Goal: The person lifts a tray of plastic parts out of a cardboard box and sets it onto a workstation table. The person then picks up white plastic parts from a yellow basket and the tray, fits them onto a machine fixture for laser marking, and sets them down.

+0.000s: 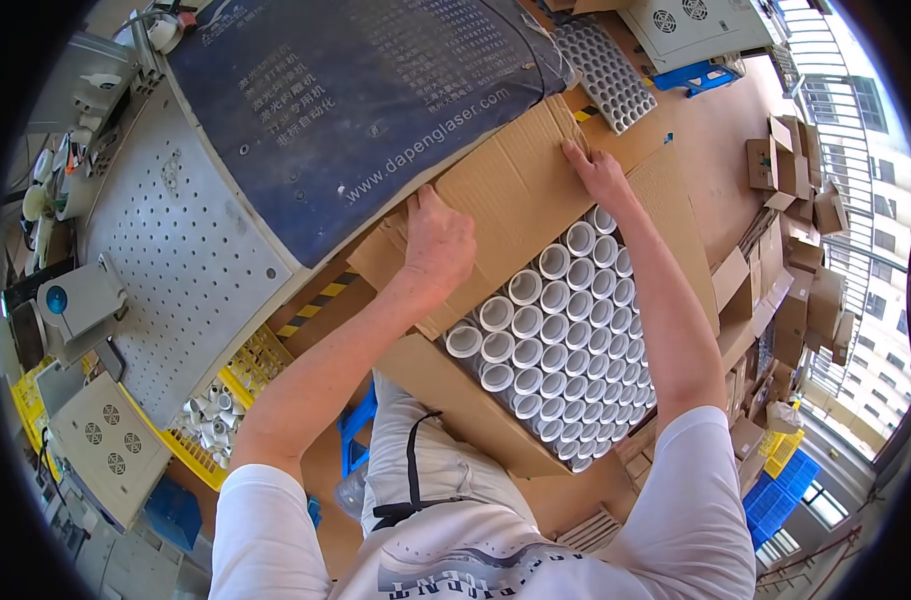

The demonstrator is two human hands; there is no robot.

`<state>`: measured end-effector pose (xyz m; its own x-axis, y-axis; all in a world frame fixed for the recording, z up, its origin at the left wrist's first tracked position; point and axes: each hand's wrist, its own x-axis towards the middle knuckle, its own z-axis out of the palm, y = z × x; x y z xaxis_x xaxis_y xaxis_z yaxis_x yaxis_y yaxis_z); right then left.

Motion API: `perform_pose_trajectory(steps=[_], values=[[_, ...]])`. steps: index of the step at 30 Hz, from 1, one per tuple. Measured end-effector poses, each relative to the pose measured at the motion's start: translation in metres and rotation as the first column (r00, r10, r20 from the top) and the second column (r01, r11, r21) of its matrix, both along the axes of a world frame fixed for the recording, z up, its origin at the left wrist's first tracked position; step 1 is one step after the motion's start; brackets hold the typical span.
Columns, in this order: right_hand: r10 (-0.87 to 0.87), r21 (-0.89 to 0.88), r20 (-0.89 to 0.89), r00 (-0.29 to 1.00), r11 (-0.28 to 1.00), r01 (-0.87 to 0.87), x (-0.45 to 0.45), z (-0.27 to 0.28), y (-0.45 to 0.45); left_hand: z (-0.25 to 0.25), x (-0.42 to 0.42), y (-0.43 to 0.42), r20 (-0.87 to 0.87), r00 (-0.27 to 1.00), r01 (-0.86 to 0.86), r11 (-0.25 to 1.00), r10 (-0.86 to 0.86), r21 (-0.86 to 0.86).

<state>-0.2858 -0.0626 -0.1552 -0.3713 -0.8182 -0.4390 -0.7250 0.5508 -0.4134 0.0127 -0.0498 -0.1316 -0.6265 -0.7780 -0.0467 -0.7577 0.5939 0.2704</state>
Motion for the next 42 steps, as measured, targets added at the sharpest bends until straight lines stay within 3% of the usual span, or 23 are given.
perform_pose_trajectory(steps=[6,8,11,13,14,16,17,19,20,22,23,25,26,27,28,30,32,34,36,39,40,41,42], values=[[-0.012,0.053,-0.016,1.0,0.999,0.012,0.002,0.0,-0.003,-0.021,-0.001,-0.008,0.161,0.984,0.048,0.987,-0.072,0.151],[-0.022,0.048,-0.046,0.999,0.999,0.024,0.004,-0.003,-0.004,-0.048,-0.003,-0.01,0.182,0.978,0.07,0.986,-0.098,0.154],[-0.051,0.102,-0.188,0.981,0.992,0.071,0.023,0.005,-0.001,-0.123,-0.012,-0.008,0.131,0.988,0.031,0.947,-0.076,0.321],[0.152,0.218,-0.372,0.915,0.973,-0.073,0.031,-0.006,-0.001,-0.174,-0.019,0.006,-0.027,0.999,0.042,0.757,-0.032,0.653],[0.146,0.231,-0.368,0.918,0.971,-0.061,0.029,-0.019,0.003,-0.184,-0.024,0.019,-0.025,0.999,0.05,0.747,-0.044,0.663],[0.176,-0.154,-0.659,0.731,0.92,-0.36,0.027,-0.048,0.013,-0.206,-0.031,0.048,-0.124,0.918,-0.105,0.532,0.377,0.84],[0.177,-0.135,-0.648,0.741,0.931,-0.34,0.022,-0.057,0.015,-0.223,-0.03,0.05,-0.107,0.926,-0.102,0.514,0.361,0.852],[0.352,0.09,-0.511,0.784,0.929,-0.358,0.02,-0.044,0.011,-0.252,-0.026,0.053,-0.107,0.899,-0.044,0.331,0.424,0.943],[0.329,0.089,-0.508,0.796,0.939,-0.332,0.018,-0.047,0.009,-0.239,-0.028,0.052,-0.104,0.911,-0.037,0.332,0.398,0.943],[0.311,0.232,-0.487,0.816,0.947,-0.222,0.02,-0.044,0.004,-0.175,-0.031,0.035,-0.032,0.863,-0.297,0.557,0.505,0.776],[0.286,0.22,-0.488,0.824,0.955,-0.201,0.022,-0.04,0.005,-0.145,-0.031,0.029,-0.036,0.874,-0.286,0.573,0.484,0.768],[0.185,0.112,-0.437,0.88,0.982,-0.151,0.024,-0.031,0.004,-0.097,-0.028,0.023,-0.107,0.892,-0.115,0.449,0.44,0.886],[0.165,0.096,-0.433,0.886,0.986,-0.137,0.025,-0.032,0.008,-0.088,-0.026,0.035,-0.107,0.899,-0.114,0.464,0.425,0.879],[0.034,-0.262,-0.291,0.956,0.958,-0.114,0.022,-0.039,0.018,-0.087,-0.027,0.052,-0.153,0.966,-0.019,0.645,0.21,0.764],[-0.041,-0.583,-0.115,0.992,0.812,-0.034,0.02,-0.029,0.023,-0.091,-0.03,0.063,-0.158,0.987,0.115,0.776,-0.019,0.62],[-0.175,-0.693,0.092,0.98,0.695,0.189,0.019,0.014,0.076,-0.093,-0.029,0.062,-0.176,0.984,0.134,0.793,-0.035,0.594],[-0.33,-0.726,-0.008,0.944,0.651,0.222,0.008,0.055,0.167,-0.083,-0.037,0.052,-0.042,0.999,0.024,0.699,0.009,0.714],[-0.624,-0.649,0.079,0.777,0.56,0.515,-0.009,0.063,0.291,-0.081,-0.038,0.046,0.03,1.0,-0.022,0.703,0.001,0.711],[-0.832,-0.465,-0.161,0.531,0.539,0.702,-0.018,0.076,0.418,-0.098,-0.029,0.043,-0.041,0.999,0.039,0.769,-0.016,0.638],[-0.862,-0.201,-0.446,0.241,0.358,0.912,-0.023,0.035,0.586,-0.096,-0.028,0.043,-0.029,1.0,0.02,0.827,-0.005,0.562],[-0.875,-0.207,-0.435,0.211,0.325,0.923,-0.019,0.028,0.6,-0.1,-0.027,0.043,-0.03,1.0,0.013,0.845,0.004,0.535],[-0.994,-0.038,-0.086,0.07,0.073,0.997,-0.011,0.019,0.612,-0.107,-0.024,0.041,-0.021,1.0,0.02,0.869,-0.011,0.494],[-0.958,0.201,0.235,-0.167,-0.12,0.972,-0.001,0.01,0.625,-0.112,-0.021,0.039,-0.011,0.999,0.033,0.889,-0.031,0.456]])
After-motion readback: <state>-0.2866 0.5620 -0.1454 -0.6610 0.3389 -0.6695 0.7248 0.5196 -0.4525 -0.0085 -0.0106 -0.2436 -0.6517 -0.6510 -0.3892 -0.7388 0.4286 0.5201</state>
